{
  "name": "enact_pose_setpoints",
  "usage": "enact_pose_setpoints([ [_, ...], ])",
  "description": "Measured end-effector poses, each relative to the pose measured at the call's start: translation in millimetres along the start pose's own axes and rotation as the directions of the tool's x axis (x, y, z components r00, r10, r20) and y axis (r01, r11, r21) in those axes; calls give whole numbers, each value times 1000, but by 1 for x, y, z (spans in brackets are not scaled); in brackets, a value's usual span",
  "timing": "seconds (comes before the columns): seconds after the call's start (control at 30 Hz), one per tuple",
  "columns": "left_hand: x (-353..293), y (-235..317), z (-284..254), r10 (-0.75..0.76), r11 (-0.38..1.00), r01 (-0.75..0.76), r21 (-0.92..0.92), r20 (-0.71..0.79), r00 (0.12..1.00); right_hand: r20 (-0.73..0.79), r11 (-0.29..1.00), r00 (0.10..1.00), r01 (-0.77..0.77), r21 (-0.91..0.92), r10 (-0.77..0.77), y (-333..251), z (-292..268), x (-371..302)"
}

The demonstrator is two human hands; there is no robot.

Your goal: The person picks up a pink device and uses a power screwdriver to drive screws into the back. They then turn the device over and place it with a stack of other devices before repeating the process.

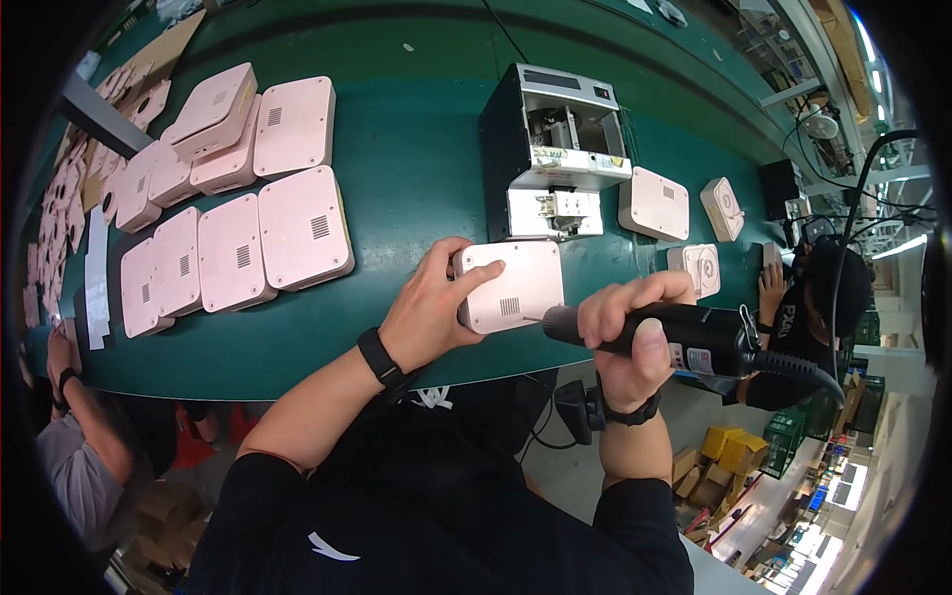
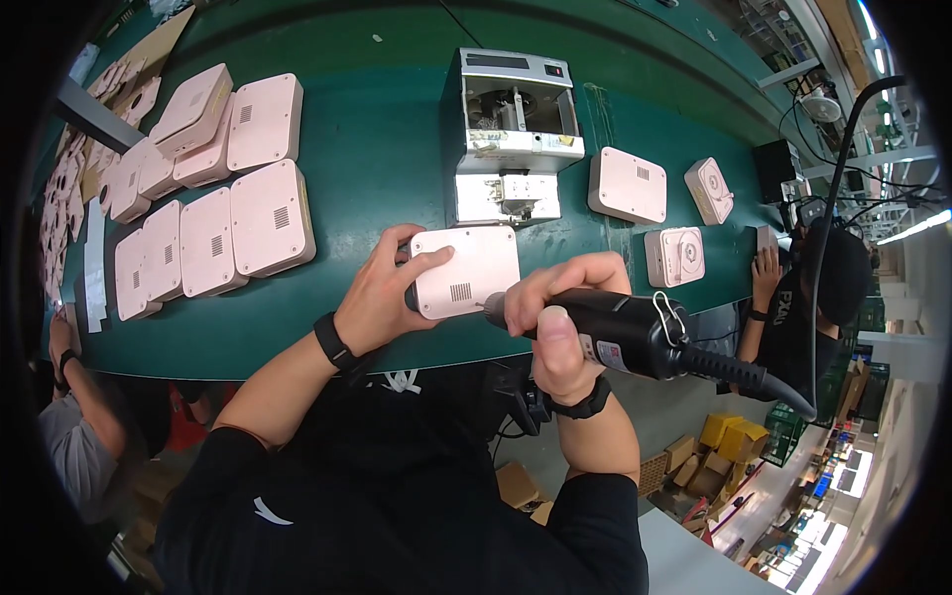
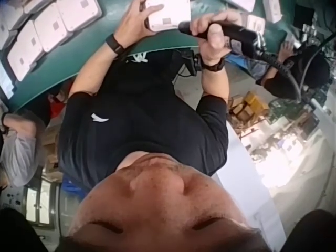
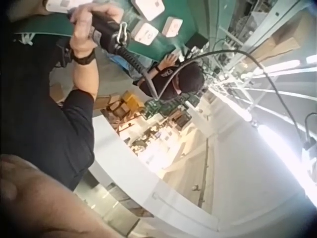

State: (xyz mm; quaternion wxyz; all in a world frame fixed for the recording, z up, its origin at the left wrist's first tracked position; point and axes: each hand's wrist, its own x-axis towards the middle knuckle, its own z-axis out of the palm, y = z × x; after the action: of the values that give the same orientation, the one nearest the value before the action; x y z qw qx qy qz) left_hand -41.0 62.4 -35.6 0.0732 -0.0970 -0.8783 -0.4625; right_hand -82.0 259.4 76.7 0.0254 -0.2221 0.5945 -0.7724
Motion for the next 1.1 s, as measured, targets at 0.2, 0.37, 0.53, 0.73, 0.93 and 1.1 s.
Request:
enact_pose_setpoints([
  [0.2,1,0,-1,5,1000,-5,-1,-29,1000,3,1000,1000,-6,13,6,3,4,-1],
  [0.37,1,0,-1,12,1000,-11,2,-24,1000,38,1000,999,-15,-25,16,2,4,3],
  [0.53,3,1,-1,1,1000,-1,6,-4,1000,52,989,993,100,108,-106,-15,-11,32],
  [0.73,3,3,2,29,999,-29,22,6,1000,-167,961,951,237,-140,-259,1,-13,78],
  [0.93,0,0,-1,15,1000,-15,26,14,1000,-125,989,982,132,-66,-139,-3,-9,64],
  [1.1,3,1,0,-1,1000,1,0,20,1000,5,997,998,55,57,-55,-23,18,19],
])
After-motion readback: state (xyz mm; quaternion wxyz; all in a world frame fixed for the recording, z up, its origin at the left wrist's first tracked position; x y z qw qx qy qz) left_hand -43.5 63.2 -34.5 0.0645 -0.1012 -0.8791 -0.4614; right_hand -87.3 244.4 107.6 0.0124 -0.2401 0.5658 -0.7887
